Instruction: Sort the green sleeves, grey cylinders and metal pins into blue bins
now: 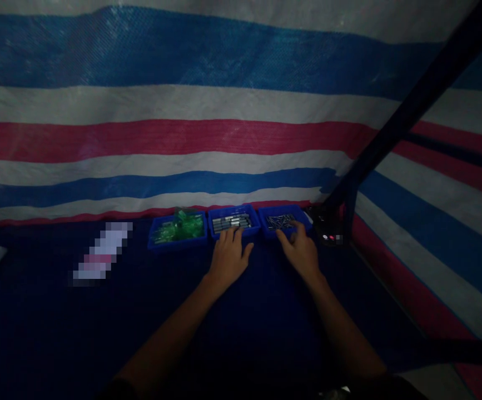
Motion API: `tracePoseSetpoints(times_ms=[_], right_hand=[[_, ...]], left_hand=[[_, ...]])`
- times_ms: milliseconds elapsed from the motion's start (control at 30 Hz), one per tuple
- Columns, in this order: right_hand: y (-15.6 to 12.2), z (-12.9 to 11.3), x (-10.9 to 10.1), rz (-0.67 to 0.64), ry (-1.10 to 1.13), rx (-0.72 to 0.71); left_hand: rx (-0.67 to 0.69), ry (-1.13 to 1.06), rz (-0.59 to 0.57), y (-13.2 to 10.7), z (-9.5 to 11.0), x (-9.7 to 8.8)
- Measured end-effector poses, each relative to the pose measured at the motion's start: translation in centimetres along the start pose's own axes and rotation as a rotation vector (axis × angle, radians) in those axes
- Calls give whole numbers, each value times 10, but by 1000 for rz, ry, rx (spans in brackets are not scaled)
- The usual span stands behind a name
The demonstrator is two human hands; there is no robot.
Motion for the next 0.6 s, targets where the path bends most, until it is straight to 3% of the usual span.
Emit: tracePoseSetpoints(times_ms=[100, 200, 400, 500, 600], right_hand=[[-11, -3, 13, -135, -28, -52], [-14, -8, 16, -172, -13, -79], [-18, 18, -15, -112, -151, -7], [-32, 37, -30, -71, -23, 25], [-47, 60, -37, -4, 246, 203]], left_hand=[[-37, 44, -21, 2, -1, 11], [-54, 39, -18, -1, -2, 10], [-47, 2, -37, -14, -20, -7], [-10, -62, -89, -21, -29, -13], [5, -126, -128, -33, -29, -20]])
Point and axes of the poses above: each hand's wrist, its own y-axis towards the middle knuckle, its own x-axis out of the palm, z = x × y, the point moved 8 cm from there along y, towards the middle knuckle, and after that the axes turned 9 degrees about z, right-handed, at the moved point
